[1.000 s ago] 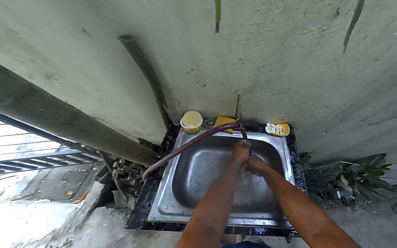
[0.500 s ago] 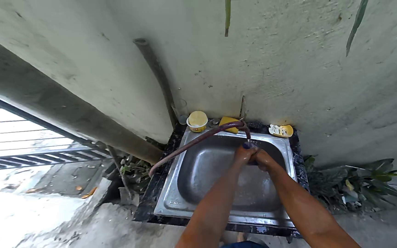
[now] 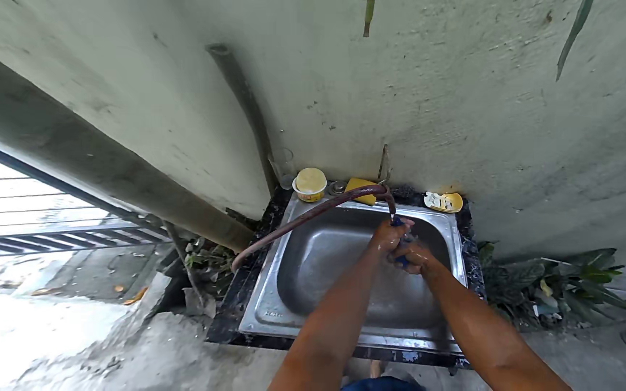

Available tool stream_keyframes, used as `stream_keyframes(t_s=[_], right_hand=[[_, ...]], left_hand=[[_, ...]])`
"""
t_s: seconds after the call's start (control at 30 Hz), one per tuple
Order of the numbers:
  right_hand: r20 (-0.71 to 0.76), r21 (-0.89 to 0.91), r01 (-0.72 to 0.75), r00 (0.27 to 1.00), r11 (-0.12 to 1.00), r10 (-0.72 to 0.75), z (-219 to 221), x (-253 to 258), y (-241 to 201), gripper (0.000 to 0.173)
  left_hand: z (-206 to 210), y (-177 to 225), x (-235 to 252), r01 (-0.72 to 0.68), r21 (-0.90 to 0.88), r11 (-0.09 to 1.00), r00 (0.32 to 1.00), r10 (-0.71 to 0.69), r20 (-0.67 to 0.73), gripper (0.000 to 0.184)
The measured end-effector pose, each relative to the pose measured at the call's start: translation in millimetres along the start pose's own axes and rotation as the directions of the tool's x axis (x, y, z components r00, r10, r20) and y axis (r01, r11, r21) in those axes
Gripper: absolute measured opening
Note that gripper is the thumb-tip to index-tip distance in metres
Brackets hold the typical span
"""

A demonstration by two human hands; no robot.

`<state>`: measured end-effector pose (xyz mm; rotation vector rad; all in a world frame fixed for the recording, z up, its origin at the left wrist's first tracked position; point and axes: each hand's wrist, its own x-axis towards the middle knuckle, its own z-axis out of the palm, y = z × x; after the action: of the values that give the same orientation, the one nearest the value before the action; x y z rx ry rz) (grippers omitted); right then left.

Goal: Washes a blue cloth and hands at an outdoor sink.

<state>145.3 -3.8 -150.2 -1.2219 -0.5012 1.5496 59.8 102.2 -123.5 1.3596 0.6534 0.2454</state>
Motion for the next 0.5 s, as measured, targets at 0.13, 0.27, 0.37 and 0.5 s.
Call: stream_keyframes(t_s=[0.13, 0.27, 0.37, 0.5], right_hand=[[-0.224, -0.129, -0.12, 0.971, 0.984, 0.089, 21.4, 0.2, -4.1, 0.014], [-0.343, -0.32, -0.172, 0.938, 0.932, 0.056, 33.5, 5.4, 1.3, 0.006], [-0.384, -0.641, -0.153, 0.912, 0.752, -0.142, 33.6, 10.7, 11.5, 0.028], [-0.375, -0.881, -0.309, 0.918, 0.359, -0.131, 37.2, 5.2, 7.0, 0.053]], left_hand=[[2.5, 11.6, 0.5, 0.101, 0.174, 0.98, 0.993, -0.088, -0.079, 0.025], [6.3, 23.6, -4.7, 0.149, 0.341, 0.928, 0.983, -0.102, -0.153, 0.032], [9.9, 21.1, -2.2, 0.202, 0.395, 0.896, 0.967, -0.117, -0.227, 0.04], [15.4, 17.6, -4.4, 0.313, 0.399, 0.862, 0.923, -0.177, -0.342, 0.045]])
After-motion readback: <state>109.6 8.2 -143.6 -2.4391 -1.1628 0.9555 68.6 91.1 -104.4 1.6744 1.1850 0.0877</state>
